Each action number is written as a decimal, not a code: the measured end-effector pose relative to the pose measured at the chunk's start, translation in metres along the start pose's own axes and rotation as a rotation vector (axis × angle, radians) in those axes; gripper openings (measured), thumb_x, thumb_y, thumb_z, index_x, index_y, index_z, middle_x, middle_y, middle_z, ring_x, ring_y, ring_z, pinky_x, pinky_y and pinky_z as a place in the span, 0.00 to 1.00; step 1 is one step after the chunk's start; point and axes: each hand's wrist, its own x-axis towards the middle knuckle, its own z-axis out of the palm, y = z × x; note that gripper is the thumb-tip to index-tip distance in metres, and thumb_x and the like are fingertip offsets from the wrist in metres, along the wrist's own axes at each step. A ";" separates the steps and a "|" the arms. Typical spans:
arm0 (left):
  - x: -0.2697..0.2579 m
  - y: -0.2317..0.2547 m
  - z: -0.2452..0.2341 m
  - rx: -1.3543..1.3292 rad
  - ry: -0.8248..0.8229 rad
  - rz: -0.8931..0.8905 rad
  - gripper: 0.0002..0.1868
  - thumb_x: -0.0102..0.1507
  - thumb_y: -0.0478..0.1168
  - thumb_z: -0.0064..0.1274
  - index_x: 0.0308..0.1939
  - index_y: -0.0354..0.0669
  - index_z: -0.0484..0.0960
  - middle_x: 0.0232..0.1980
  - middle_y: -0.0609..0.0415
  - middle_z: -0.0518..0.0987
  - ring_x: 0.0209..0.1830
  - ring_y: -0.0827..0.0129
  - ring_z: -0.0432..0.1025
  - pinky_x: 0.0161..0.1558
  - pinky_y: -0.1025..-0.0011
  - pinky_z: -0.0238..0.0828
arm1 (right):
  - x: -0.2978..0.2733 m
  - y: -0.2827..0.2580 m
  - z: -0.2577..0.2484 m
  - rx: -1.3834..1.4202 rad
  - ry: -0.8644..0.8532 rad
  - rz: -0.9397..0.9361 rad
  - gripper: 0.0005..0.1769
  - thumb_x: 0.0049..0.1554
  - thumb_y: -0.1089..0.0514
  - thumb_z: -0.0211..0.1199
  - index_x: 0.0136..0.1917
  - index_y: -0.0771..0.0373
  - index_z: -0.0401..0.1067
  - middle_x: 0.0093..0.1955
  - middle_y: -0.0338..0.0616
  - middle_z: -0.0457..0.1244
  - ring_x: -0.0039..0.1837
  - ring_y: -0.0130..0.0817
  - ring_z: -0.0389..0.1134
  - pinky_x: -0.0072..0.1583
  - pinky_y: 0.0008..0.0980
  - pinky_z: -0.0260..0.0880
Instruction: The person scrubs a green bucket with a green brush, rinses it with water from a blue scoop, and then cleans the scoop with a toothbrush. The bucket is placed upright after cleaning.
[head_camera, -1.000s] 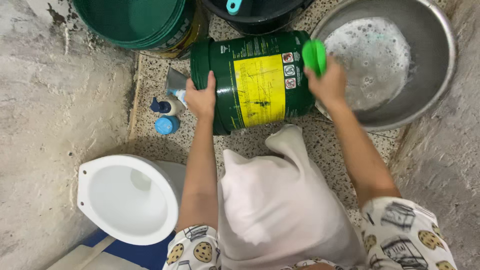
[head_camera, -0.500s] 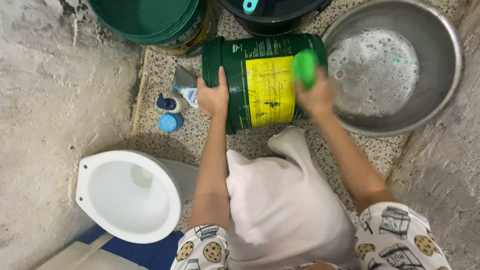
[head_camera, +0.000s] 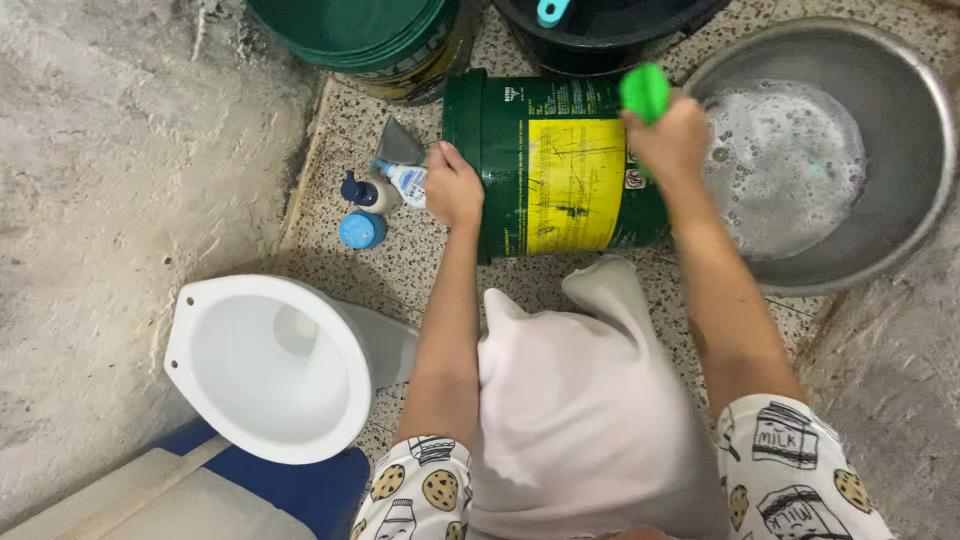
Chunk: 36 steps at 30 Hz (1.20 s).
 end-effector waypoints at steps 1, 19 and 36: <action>0.000 -0.001 0.001 0.001 -0.001 -0.001 0.23 0.71 0.56 0.33 0.45 0.49 0.82 0.39 0.41 0.84 0.39 0.39 0.77 0.40 0.44 0.71 | -0.002 -0.011 0.011 -0.059 -0.004 -0.080 0.23 0.52 0.44 0.76 0.52 0.63 0.78 0.44 0.53 0.71 0.46 0.50 0.74 0.47 0.49 0.73; -0.065 -0.089 0.016 -0.337 0.117 0.156 0.19 0.74 0.48 0.38 0.41 0.36 0.77 0.36 0.34 0.78 0.37 0.36 0.74 0.39 0.45 0.67 | -0.084 -0.075 0.067 -0.086 -0.172 -0.522 0.33 0.54 0.37 0.72 0.63 0.60 0.72 0.34 0.55 0.69 0.37 0.54 0.72 0.42 0.50 0.72; 0.001 -0.004 -0.013 -0.010 -0.089 -0.029 0.24 0.70 0.56 0.38 0.45 0.42 0.83 0.42 0.34 0.83 0.44 0.36 0.77 0.46 0.44 0.72 | -0.087 -0.082 0.077 -0.086 -0.264 -0.548 0.33 0.55 0.36 0.68 0.62 0.63 0.71 0.35 0.58 0.69 0.37 0.58 0.72 0.41 0.54 0.72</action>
